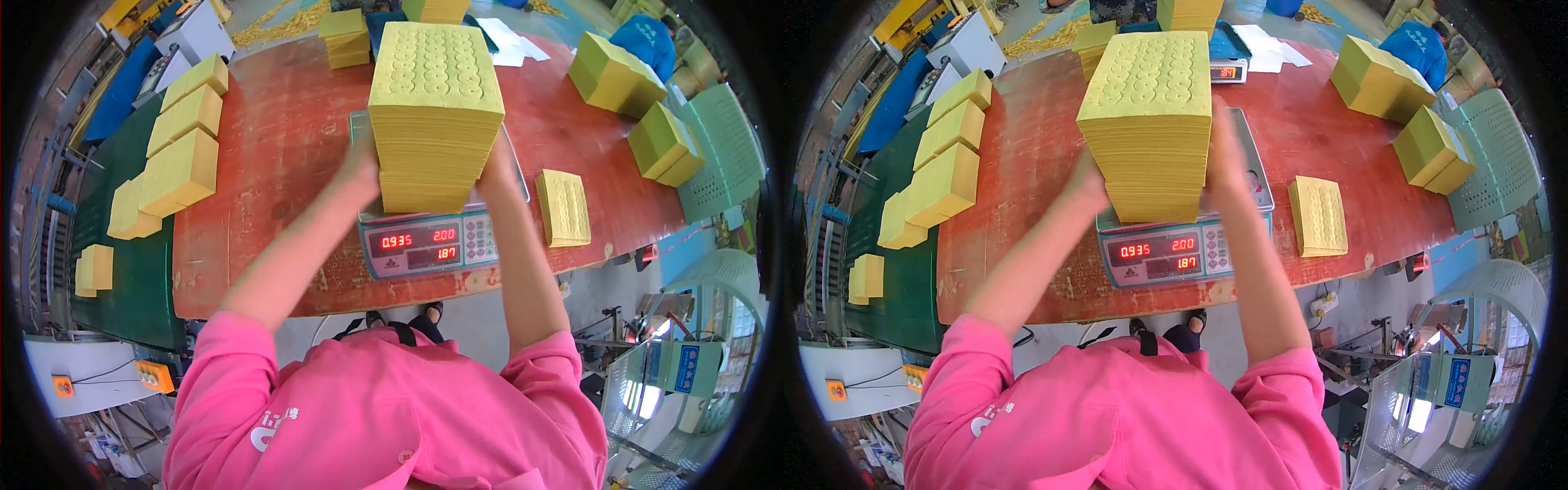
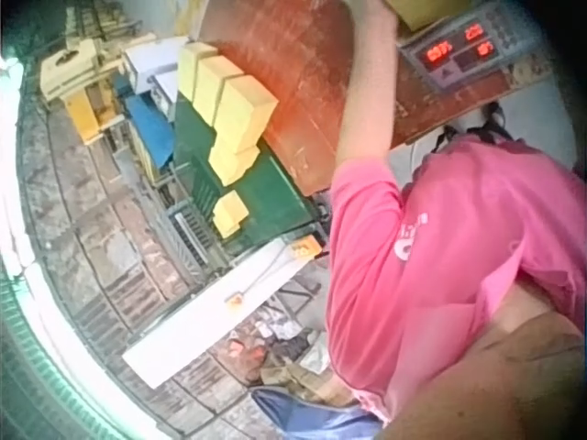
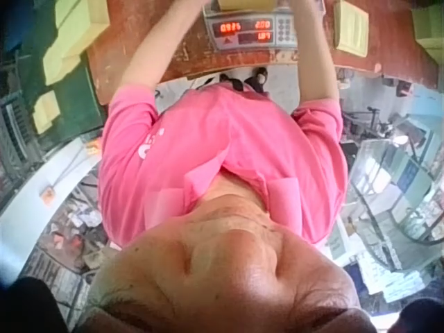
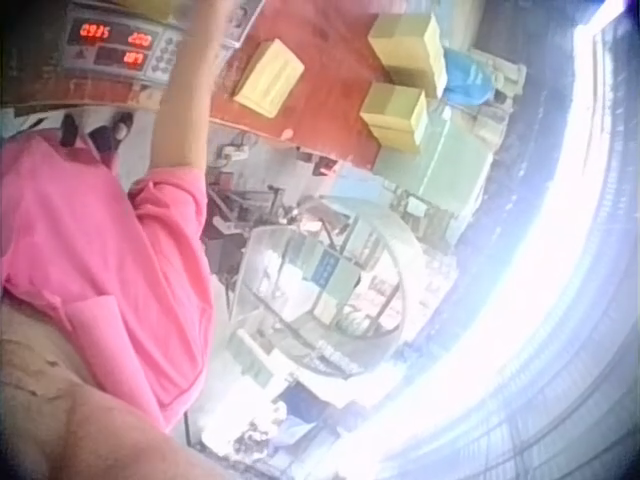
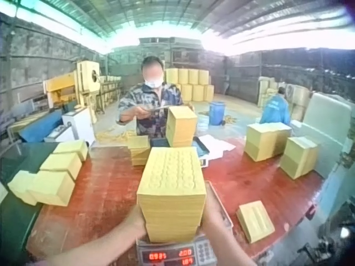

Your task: The recorder weighs stacks of yellow paper blocks on a digital scale and stacks them on a table.

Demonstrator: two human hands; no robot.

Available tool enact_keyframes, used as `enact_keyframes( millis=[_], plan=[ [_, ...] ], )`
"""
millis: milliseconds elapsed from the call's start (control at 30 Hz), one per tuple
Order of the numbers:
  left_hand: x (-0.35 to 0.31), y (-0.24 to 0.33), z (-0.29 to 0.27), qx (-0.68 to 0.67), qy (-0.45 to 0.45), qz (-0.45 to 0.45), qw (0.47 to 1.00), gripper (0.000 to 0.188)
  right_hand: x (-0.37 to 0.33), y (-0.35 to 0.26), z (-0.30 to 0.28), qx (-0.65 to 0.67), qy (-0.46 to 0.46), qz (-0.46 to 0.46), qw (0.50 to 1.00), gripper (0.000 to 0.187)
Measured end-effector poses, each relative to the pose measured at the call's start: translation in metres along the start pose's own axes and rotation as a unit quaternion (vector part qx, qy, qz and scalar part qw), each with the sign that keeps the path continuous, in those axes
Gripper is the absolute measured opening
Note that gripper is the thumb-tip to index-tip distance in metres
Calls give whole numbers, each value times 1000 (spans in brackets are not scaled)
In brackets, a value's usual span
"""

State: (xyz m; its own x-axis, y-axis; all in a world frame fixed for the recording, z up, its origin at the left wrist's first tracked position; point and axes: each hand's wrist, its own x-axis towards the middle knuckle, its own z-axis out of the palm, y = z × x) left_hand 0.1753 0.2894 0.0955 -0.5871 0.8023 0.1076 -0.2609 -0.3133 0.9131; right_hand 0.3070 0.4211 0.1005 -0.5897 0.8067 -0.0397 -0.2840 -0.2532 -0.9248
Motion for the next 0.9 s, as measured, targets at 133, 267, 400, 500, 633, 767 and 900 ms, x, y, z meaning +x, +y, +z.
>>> enact_keyframes(
  millis=[133,267,400,500,633,767,900],
  plan=[
    [15,3,23,-212,-2,-68,975,64,32,1,5,-23,-27,61,997,62],
    [32,-4,28,-199,8,-35,979,64,51,-7,8,-32,-56,65,996,60],
    [31,-7,35,-174,46,-28,983,64,59,-3,-8,-8,-68,55,996,43],
    [14,-8,31,-109,51,0,993,67,40,3,-27,-30,-100,66,992,62],
    [-48,-5,8,3,150,7,989,71,-16,5,-55,-12,-94,-15,995,55],
    [-133,0,-20,-7,191,-15,981,68,-77,-5,-100,23,-61,12,998,51],
    [-191,-4,-16,-29,265,-52,962,64,-100,-6,-143,55,-86,71,992,47]
  ],
)
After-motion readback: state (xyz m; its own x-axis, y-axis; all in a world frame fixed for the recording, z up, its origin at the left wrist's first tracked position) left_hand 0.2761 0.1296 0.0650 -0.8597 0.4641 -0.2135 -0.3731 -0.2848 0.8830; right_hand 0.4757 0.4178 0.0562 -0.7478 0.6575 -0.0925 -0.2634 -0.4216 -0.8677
